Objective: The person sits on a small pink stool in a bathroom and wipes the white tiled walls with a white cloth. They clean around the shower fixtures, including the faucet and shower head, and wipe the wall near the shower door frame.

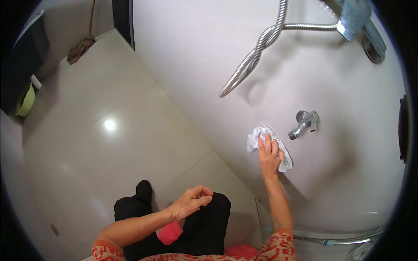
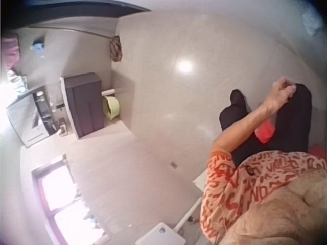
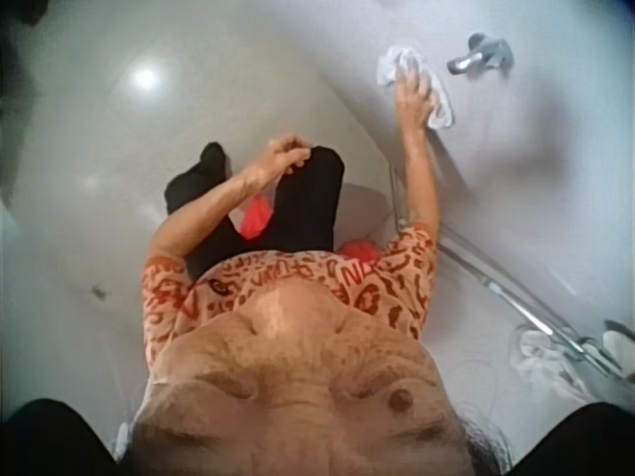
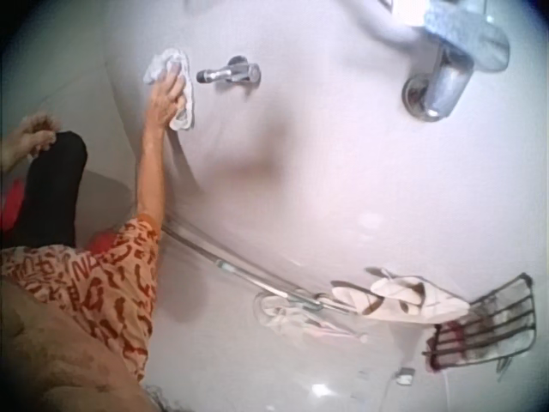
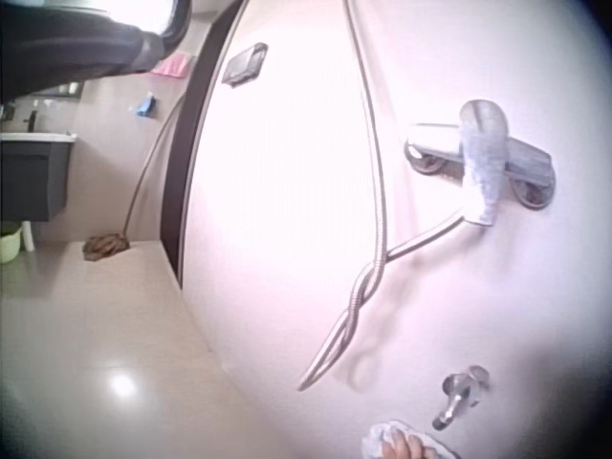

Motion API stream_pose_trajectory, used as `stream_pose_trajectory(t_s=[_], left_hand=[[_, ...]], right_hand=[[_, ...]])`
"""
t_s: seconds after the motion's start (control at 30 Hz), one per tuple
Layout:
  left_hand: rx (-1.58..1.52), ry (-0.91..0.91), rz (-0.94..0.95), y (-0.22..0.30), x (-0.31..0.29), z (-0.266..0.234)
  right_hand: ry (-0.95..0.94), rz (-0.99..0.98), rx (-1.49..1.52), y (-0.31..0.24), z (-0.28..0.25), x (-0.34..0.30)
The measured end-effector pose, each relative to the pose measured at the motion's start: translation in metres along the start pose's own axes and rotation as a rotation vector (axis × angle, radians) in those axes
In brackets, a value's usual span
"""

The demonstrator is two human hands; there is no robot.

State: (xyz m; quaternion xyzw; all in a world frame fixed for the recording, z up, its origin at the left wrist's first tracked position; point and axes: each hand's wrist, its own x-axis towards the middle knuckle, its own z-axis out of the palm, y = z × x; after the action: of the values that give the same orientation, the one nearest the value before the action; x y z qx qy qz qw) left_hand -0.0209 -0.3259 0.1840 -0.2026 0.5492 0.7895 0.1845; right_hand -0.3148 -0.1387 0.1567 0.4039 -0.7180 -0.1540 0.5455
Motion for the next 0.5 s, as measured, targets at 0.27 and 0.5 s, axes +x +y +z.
stream_pose_trajectory(t_s=[0.27,0.5], left_hand=[[-0.236,-0.073,0.033,0.006,-0.023,-0.003],[-0.271,-0.12,-0.014,0.013,-0.037,-0.013]], right_hand=[[-0.014,0.062,0.169,-0.071,0.043,0.103],[-0.042,-0.021,0.381,-0.136,0.097,0.174]])
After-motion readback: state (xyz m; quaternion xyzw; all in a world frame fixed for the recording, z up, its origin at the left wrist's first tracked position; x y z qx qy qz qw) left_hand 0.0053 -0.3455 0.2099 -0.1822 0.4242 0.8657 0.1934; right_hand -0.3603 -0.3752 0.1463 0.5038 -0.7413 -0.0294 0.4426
